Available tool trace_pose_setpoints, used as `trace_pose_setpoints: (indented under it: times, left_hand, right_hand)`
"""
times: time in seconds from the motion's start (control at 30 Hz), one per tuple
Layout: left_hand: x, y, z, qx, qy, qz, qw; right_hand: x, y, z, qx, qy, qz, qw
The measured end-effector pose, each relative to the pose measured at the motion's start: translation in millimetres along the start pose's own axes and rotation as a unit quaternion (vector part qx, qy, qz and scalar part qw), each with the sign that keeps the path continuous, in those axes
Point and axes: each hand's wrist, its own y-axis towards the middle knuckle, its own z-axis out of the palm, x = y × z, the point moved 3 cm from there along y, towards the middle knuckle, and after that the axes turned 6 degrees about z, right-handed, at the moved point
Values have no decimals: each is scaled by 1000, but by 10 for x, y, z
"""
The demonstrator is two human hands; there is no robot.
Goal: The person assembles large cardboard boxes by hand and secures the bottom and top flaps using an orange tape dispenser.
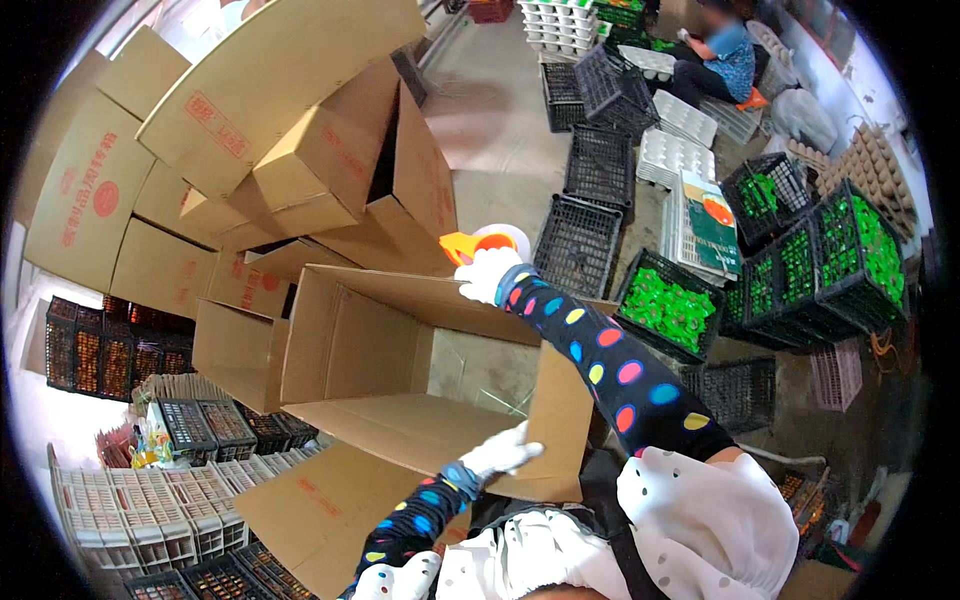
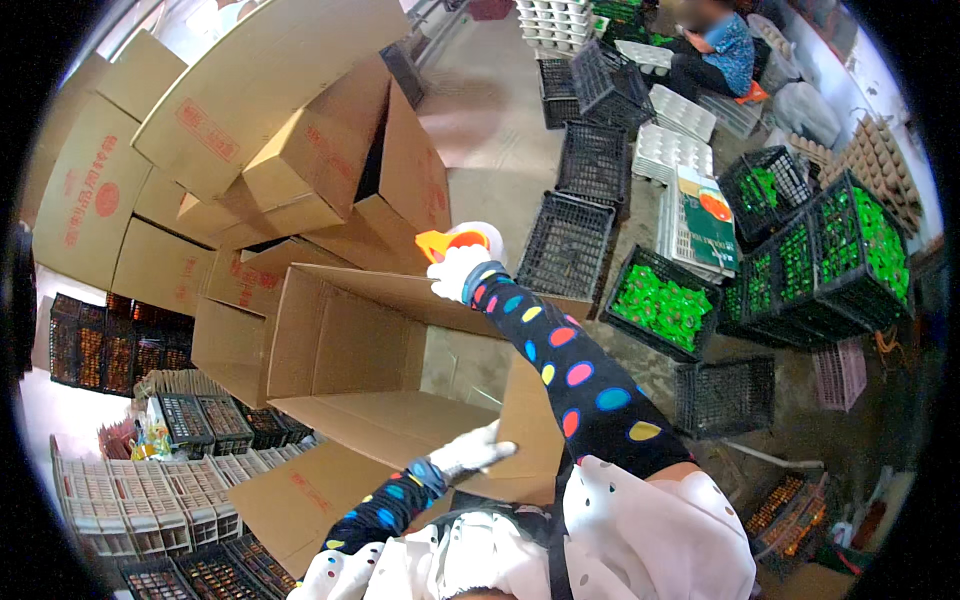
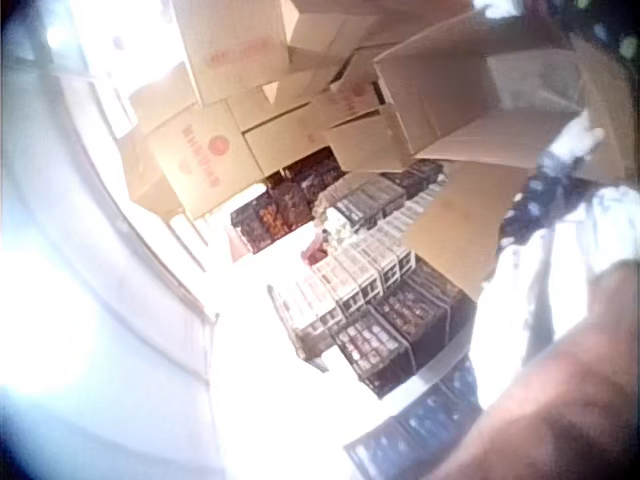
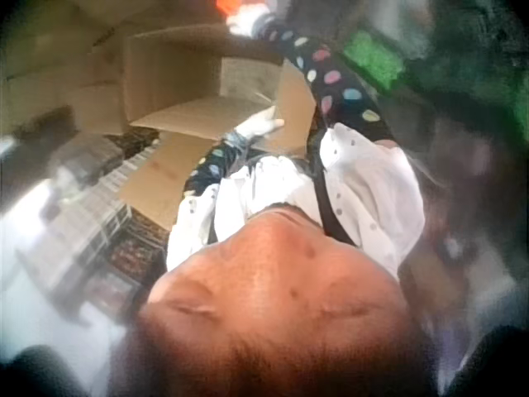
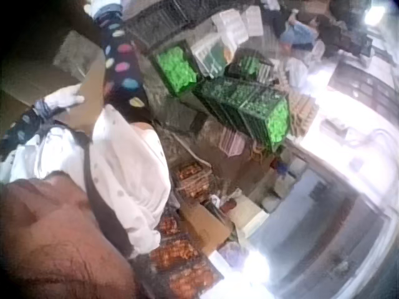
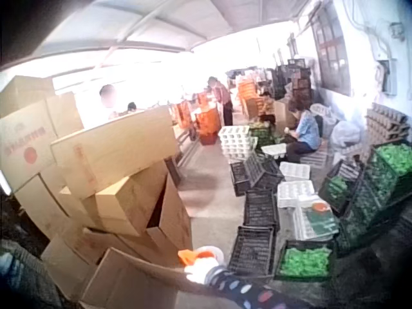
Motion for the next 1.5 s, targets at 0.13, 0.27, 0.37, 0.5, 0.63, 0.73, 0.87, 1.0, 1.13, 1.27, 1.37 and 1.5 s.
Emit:
trace_pose_setpoints:
  times: [0.13, 0.27, 0.37, 0.5, 0.63, 0.73, 0.87, 1.0, 1.13, 1.27, 1.37, 1.5]
  left_hand:
    - [390, 179, -275, 67, 243, -165, 953]
    - [513, 543, -337, 97, 368, -97, 920]
    - [742, 481, -414, 173, 301, -127, 929]
    - [571, -3, -1166, 18, 263, -46, 963]
    - [-4, -1050, -2888, -375, 490, 104, 780]
    - [539, -2000, -3608, -628, 488, -51, 604]
    - [1646, -2364, -3700, -407, 148, -302, 849]
    - [1505, -1738, -2732, -182, 276, -237, 913]
    - [1628, -1173, -2735, -130, 277, -319, 897]
    - [1791, -1049, -2569, -144, 298, -347, 878]
    - [2012, -1180, -2596, -111, 274, -301, 907]
    - [1191, -1679, -2788, -220, 244, -76, 941]
  right_hand:
    - [-18, -46, -29, -19, 7, 22, 1000]
    - [157, -96, 27, -35, 0, 33, 999]
    - [372, -54, 16, -68, 11, 20, 997]
    - [232, -130, -152, -28, 23, 80, 996]
    - [232, -171, -141, -52, -35, 92, 994]
    - [335, -78, -102, -52, -26, 88, 994]
    - [361, 2, -75, -59, -25, 74, 995]
    - [232, -42, -14, -62, -11, 83, 995]
    - [313, -116, 52, -76, -30, 103, 991]
    - [811, -472, 225, -113, 19, 94, 989]
    - [977, -809, 773, -22, 30, 83, 996]
    - [749, -1056, 1276, -29, 40, 115, 992]
